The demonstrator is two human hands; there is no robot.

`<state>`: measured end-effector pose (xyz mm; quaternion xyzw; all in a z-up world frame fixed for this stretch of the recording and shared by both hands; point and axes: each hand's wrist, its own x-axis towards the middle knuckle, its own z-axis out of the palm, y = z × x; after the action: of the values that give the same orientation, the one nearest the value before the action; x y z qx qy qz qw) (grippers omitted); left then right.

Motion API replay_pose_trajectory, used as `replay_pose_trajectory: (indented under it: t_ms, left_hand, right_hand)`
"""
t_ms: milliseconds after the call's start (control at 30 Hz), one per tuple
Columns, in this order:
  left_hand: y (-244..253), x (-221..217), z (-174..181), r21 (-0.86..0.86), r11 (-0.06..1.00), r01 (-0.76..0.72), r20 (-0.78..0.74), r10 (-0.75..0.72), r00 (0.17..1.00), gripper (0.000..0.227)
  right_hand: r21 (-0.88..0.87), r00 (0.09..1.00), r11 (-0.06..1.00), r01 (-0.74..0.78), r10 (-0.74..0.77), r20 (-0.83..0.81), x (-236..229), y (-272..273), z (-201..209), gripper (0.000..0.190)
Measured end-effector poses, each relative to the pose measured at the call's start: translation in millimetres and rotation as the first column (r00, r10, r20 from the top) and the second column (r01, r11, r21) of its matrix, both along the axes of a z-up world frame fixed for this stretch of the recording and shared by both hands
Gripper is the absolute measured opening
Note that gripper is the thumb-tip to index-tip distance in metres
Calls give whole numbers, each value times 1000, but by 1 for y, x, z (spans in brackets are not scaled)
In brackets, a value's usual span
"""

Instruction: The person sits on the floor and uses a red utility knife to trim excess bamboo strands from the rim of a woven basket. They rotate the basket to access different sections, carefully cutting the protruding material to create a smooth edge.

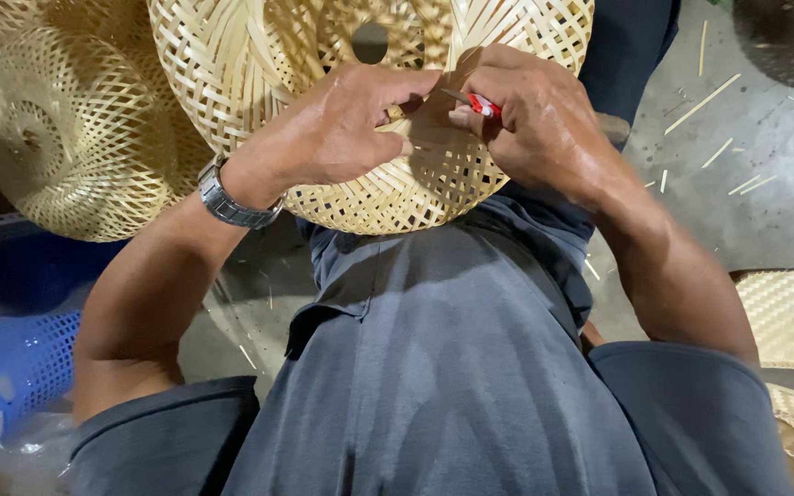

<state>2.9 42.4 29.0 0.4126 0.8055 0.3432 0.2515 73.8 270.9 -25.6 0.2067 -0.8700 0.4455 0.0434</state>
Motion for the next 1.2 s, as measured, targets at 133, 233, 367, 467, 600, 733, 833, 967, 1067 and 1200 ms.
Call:
replay_pose_trajectory:
  t_ms: [133,233,367,467,600,733,833,967,1067,1200]
  left_hand:
    - [2,0,3,-115,992,-51,40,56,998,56]
    - [3,1,4,-137,988,-68,101,82,991,55]
    - [-4,-3,-2,-67,997,-42,68,46,997,53]
    - [-11,-10,-12,54,993,102,-83,-97,992,47]
    - [-13,-15,-15,14,995,96,9,-96,995,51]
    - [-13,-18,-11,-29,993,112,71,-110,991,47]
    - [-10,-20,-12,-41,992,122,40,-120,992,52]
    - [-12,-18,-12,-25,993,113,-12,-113,993,53]
    - [-9,-16,-12,-194,980,33,27,-28,999,54]
    - [-10,-10,-6,-37,997,62,19,-61,998,61]
  right_hand:
    - [-14,999,1000,-18,17,-39,0,-2,0,18]
    - [26,1000,999,28,-28,6,-2,-8,-4,14]
    - [10,998,999,41,-41,46,-2,-5,-5,13]
    - [-5,1000,1000,26,-26,14,-3,1,-7,19]
    - [34,998,998,58,-58,19,0,8,-16,23]
    - [11,996,999,52,-53,70,-4,12,-25,24]
    - [-36,996,999,27,-23,89,-9,13,-27,24]
    - [20,991,999,28,-30,130,-10,12,-21,23]
    - [88,988,995,50,-62,144,-7,8,-19,23]
    - [11,997,1000,-9,9,74,-9,8,-19,18]
